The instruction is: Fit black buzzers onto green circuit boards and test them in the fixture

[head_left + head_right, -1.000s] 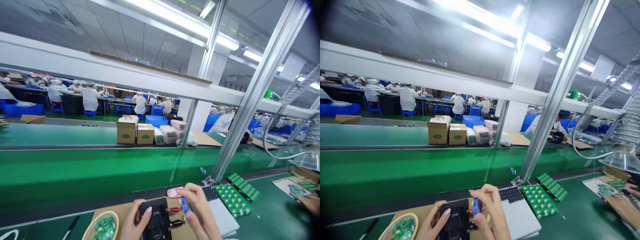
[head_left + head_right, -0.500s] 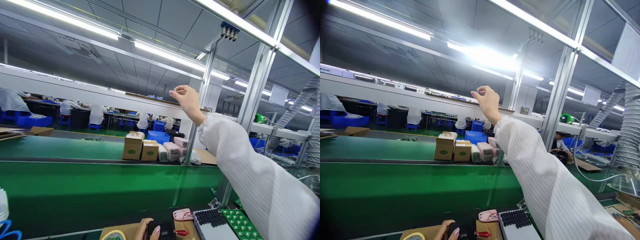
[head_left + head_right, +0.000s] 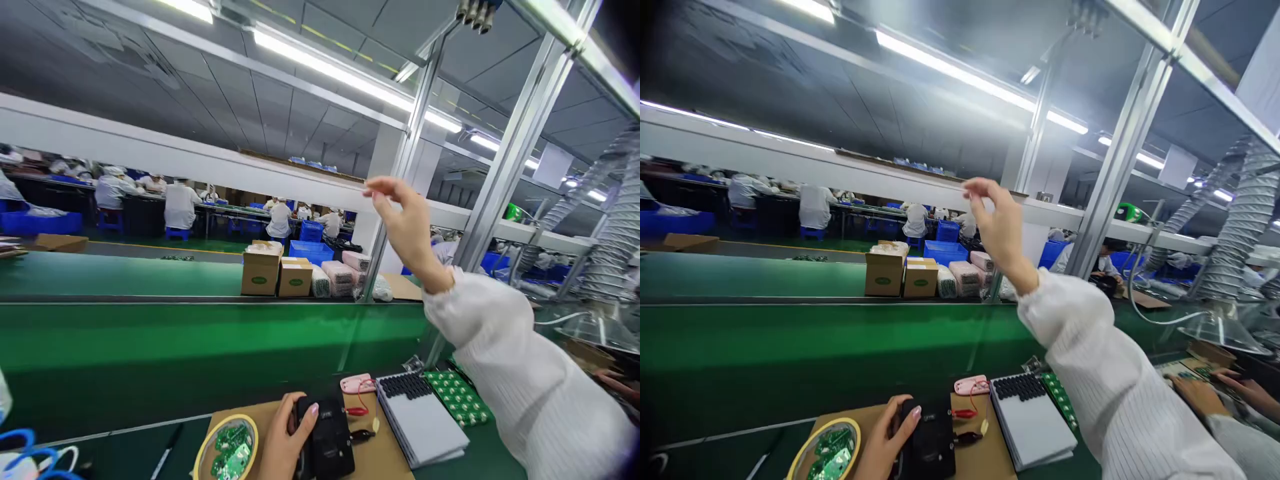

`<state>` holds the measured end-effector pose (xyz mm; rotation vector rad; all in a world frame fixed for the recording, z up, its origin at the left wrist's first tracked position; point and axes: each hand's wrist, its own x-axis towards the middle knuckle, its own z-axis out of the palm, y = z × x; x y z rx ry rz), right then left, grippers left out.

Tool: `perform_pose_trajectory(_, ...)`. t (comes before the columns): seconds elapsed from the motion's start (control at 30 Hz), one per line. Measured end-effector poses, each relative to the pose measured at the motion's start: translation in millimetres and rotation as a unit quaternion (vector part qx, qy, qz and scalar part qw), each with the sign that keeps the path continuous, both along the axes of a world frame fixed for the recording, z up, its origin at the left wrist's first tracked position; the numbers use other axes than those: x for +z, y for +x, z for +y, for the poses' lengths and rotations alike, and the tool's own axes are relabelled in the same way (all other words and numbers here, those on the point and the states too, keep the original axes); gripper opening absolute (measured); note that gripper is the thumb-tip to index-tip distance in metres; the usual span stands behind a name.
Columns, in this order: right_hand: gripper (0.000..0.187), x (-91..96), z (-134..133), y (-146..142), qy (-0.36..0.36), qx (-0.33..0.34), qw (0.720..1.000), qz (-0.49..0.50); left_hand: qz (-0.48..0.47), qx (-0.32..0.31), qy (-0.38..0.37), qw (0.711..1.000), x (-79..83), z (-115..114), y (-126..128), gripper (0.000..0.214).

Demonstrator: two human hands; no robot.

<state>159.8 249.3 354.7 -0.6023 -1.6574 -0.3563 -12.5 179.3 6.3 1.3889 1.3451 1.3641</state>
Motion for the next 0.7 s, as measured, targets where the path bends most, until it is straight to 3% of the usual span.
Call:
perform_pose_trajectory(0.1, 0.02, -78.7, -38.1, 30.9, -0.048, -0.013, 0.997, -0.06, 0.016, -0.012, -0.01, 1.0, 4.4, 0.5, -0.8, 0.058)
perform_pose_trajectory(0.17, 0.021, -140.4, -59.0, 50.3, -0.102, -0.027, 0.987, -0.119, 0.012, 0.0, -0.007, 1.0, 3.3, 2.6, -0.1, 0.058)
perform_pose_trajectory(0.23, 0.023, -204.4, -75.5, 64.1, -0.172, -0.03, 0.979, -0.101, 0.01, 0.0, -0.015, 1.0, 2.3, 4.2, 0.4, 0.058)
perform_pose_trajectory(0.33, 0.025, -293.9, -94.2, 69.3, -0.284, -0.007, 0.957, -0.057, 0.023, -0.01, -0.039, 0.999, 5.3, 4.0, -0.1, 0.059)
perform_pose_trajectory(0.43, 0.027, -360.1, -106.0, 60.5, -0.349, 0.06, 0.931, -0.093, 0.023, -0.012, -0.042, 0.999, 11.0, 1.8, -0.8, 0.055)
perform_pose_trajectory(0.53, 0.025, -390.7, -110.8, 50.9, -0.394, 0.143, 0.9, -0.121, 0.012, -0.02, -0.041, 0.999, 12.2, 0.0, -0.2, 0.053)
perform_pose_trajectory(0.6, 0.025, -392.4, -111.0, 48.6, -0.468, 0.17, 0.861, -0.104, -0.001, -0.023, -0.045, 0.999, 10.5, -0.5, 0.3, 0.053)
perform_pose_trajectory(0.7, 0.027, -380.7, -109.6, 50.1, -0.605, 0.174, 0.773, -0.078, -0.013, -0.038, -0.053, 0.998, 7.3, -1.0, 1.1, 0.049)
